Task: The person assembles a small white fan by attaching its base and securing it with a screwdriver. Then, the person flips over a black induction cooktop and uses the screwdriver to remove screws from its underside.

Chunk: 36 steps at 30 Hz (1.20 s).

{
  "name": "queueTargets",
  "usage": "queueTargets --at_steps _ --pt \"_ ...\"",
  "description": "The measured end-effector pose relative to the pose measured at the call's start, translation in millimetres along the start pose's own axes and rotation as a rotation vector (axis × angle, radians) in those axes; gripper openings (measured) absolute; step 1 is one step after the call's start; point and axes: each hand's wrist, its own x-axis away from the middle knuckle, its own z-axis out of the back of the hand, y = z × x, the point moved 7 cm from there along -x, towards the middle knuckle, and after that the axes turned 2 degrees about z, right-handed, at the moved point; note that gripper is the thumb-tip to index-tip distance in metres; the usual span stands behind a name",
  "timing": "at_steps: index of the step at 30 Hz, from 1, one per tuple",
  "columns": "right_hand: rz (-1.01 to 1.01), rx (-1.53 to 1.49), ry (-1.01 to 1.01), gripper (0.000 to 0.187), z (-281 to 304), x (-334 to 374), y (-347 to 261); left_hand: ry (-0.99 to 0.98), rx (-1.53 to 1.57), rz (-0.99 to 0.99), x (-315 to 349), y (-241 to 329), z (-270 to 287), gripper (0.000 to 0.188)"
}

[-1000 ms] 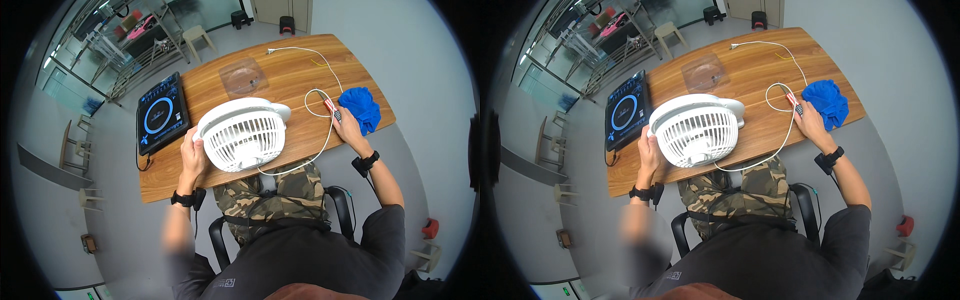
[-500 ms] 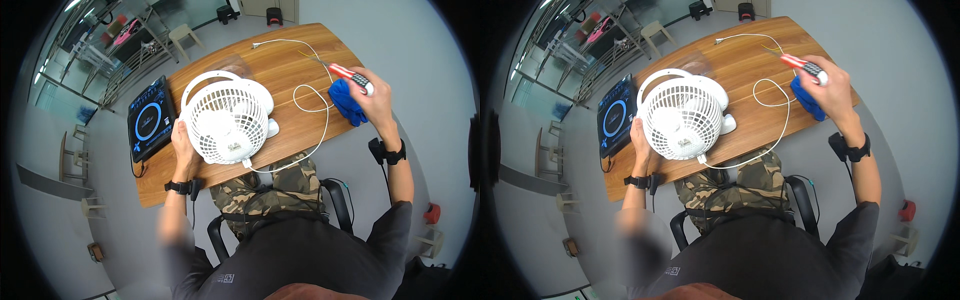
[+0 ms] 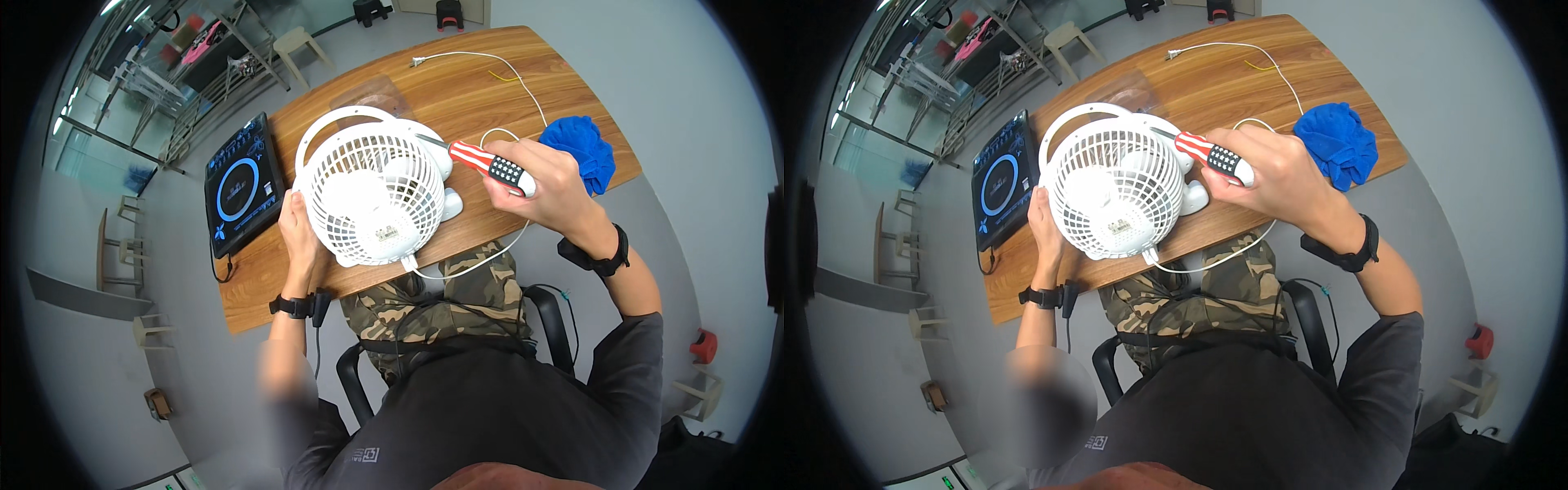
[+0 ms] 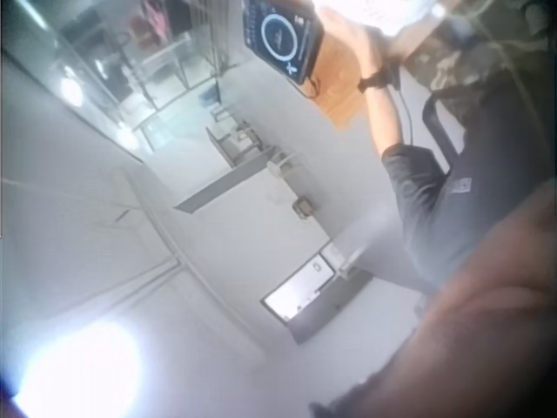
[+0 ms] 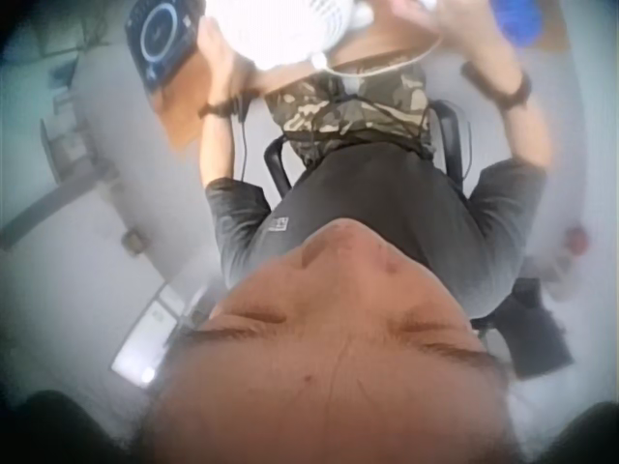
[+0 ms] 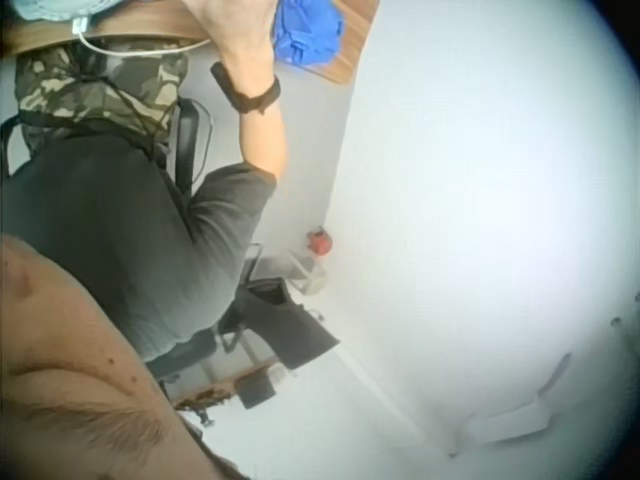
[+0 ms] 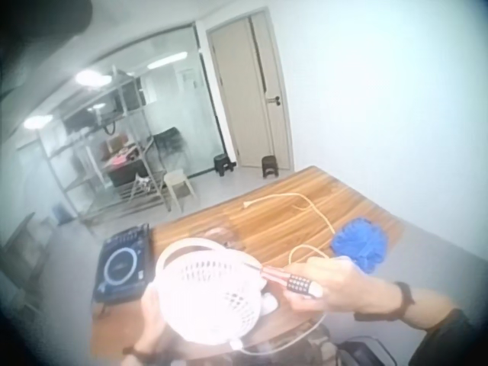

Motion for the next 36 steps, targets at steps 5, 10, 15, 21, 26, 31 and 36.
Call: queueTargets --at_steps 5,10,15,21,26,31,36 --pt "0.010 0.062 -0.022 0.027 -2 -8 -1 0.025 -0.006 0.008 2 -2 -1 0.053" --pt "-0.021 0.057 -0.023 0.027 -5 -10 -2 0.035 -0.014 -0.001 3 -10 1 0.053" --pt "-0.023 0.058 -0.044 0.028 -4 -13 -14 0.078 -0.059 -0.018 13 4 1 0.048" --pt "0.071 0.047 0.032 0.031 5 -36 -24 0.086 -0.093 -0.030 18 14 2 0.043" --pt "0.098 0.028 -0.001 0.034 -11 -42 -30 0.111 -0.104 -0.011 24 14 2 0.043" --pt "0.082 0.016 -0.001 0.033 -18 -44 -29 0.107 -0.130 -0.027 26 15 3 0.044" --pt "0.085 0.047 0.002 0.032 -19 -47 -33 0.114 -0.128 -0.020 28 19 4 0.044"
